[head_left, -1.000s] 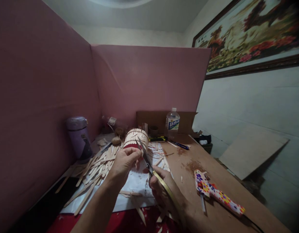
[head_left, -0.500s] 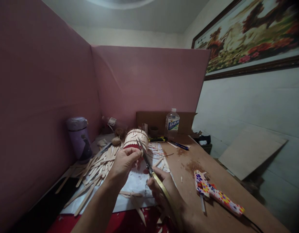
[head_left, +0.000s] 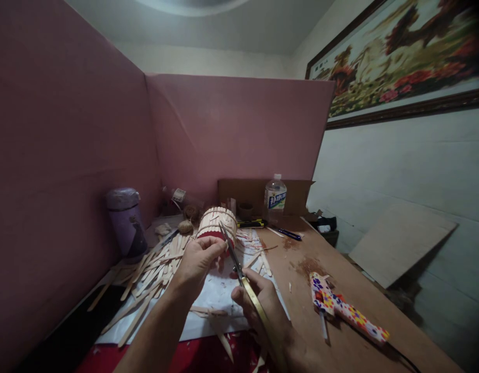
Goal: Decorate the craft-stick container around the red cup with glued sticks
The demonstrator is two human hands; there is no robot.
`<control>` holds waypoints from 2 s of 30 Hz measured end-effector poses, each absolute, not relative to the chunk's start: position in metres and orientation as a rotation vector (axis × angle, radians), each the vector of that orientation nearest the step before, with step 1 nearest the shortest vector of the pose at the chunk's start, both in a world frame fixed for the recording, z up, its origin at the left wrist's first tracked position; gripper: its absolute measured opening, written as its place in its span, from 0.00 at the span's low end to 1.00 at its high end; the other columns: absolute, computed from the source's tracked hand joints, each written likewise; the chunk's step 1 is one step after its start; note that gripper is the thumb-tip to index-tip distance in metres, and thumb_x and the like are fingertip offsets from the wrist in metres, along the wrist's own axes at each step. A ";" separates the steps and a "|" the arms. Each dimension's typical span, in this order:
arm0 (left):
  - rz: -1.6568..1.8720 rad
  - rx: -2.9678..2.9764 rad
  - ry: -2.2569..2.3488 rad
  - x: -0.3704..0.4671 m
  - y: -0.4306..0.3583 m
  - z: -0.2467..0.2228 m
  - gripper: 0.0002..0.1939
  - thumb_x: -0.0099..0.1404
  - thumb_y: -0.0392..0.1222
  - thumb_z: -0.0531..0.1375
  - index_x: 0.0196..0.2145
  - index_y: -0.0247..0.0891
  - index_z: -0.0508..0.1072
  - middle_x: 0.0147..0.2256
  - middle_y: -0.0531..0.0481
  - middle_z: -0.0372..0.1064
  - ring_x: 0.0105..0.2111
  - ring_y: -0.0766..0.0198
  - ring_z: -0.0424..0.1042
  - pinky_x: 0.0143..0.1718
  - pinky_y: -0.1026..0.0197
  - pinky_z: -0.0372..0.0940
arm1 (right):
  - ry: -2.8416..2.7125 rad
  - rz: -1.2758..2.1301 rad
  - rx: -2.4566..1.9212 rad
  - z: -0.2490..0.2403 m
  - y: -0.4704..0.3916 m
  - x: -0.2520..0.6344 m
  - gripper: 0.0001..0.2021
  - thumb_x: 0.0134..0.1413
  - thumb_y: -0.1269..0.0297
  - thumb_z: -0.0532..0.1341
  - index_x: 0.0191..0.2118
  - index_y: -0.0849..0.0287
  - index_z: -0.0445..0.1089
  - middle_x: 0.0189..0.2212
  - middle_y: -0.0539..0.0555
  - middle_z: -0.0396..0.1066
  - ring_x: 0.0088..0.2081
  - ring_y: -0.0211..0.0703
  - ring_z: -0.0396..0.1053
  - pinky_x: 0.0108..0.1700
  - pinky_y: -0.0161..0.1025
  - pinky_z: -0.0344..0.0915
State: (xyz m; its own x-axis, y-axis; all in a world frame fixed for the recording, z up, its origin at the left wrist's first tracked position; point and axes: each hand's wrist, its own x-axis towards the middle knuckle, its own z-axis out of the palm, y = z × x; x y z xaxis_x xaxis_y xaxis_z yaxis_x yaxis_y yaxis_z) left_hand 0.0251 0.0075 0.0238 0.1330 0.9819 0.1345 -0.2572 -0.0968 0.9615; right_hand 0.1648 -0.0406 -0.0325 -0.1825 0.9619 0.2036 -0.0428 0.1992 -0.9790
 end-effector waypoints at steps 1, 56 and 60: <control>1.292 1.167 0.858 0.025 0.007 0.024 0.15 0.45 0.46 0.69 0.19 0.32 0.69 0.14 0.55 0.63 0.14 0.73 0.58 0.17 0.68 0.55 | -1.447 1.198 -0.932 -0.035 -0.039 0.166 0.28 0.40 0.36 0.63 0.33 0.59 0.63 0.17 0.42 0.51 0.19 0.29 0.45 0.19 0.30 0.43; 1.080 1.250 0.833 0.006 0.001 0.035 0.12 0.46 0.41 0.66 0.16 0.34 0.66 0.14 0.55 0.60 0.14 0.72 0.57 0.14 0.68 0.53 | -1.605 1.223 -0.793 -0.035 -0.038 0.172 0.35 0.40 0.30 0.58 0.41 0.60 0.64 0.23 0.43 0.50 0.24 0.33 0.46 0.23 0.31 0.45; 1.062 1.250 0.826 0.006 0.000 0.035 0.12 0.46 0.41 0.66 0.16 0.34 0.66 0.13 0.55 0.60 0.13 0.72 0.57 0.14 0.68 0.53 | -1.608 1.265 -0.801 -0.027 -0.040 0.172 0.37 0.37 0.28 0.57 0.40 0.60 0.64 0.22 0.43 0.49 0.22 0.32 0.44 0.22 0.31 0.43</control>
State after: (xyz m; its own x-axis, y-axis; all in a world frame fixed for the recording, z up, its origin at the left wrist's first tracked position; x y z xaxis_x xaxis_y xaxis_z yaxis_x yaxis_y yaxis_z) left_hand 0.0063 -0.0005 0.0351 0.3222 0.9446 0.0631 -0.1713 -0.0074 0.9852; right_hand 0.1722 -0.0402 -0.0265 -0.3755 0.8895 0.2603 -0.0436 0.2636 -0.9637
